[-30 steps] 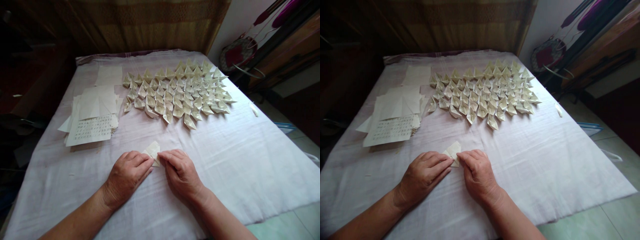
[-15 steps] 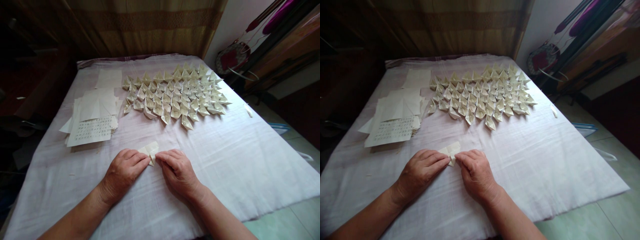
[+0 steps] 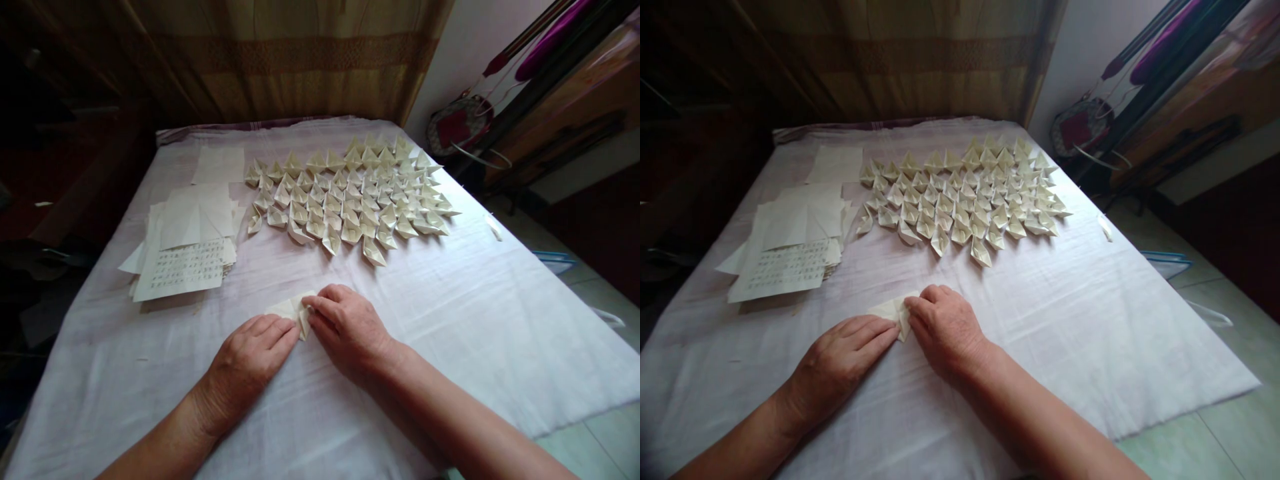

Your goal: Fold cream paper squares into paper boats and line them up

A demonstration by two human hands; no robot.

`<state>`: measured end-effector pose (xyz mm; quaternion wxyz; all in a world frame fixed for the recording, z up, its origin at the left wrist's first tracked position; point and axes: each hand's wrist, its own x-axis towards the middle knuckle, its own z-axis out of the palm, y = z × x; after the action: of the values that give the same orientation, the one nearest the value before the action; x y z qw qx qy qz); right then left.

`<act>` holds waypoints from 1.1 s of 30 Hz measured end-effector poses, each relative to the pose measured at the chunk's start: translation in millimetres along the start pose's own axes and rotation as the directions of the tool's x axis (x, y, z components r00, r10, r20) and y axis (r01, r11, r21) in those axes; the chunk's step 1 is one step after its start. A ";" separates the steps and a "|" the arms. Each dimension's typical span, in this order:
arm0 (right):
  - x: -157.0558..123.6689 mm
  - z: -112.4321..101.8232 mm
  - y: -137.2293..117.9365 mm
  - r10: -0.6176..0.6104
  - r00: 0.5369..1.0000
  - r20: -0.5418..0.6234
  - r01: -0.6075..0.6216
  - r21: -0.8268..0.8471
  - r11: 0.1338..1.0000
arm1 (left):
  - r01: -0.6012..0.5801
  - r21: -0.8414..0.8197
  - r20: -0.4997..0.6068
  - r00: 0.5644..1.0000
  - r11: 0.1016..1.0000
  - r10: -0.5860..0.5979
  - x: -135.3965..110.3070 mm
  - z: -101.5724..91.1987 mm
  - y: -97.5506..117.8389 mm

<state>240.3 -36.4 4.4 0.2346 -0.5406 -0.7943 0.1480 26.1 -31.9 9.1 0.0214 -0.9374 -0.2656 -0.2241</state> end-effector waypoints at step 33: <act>5.6 7.5 -3.5 0.011 0.998 -0.066 -0.003 0.115 0.993 | -0.007 0.012 0.007 1.000 1.000 0.007 -3.0 -4.1 -2.2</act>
<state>231.8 -32.4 1.0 0.2910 -0.5336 -0.7743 0.1763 21.1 -32.1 11.3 0.0271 -0.9389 -0.2639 -0.2193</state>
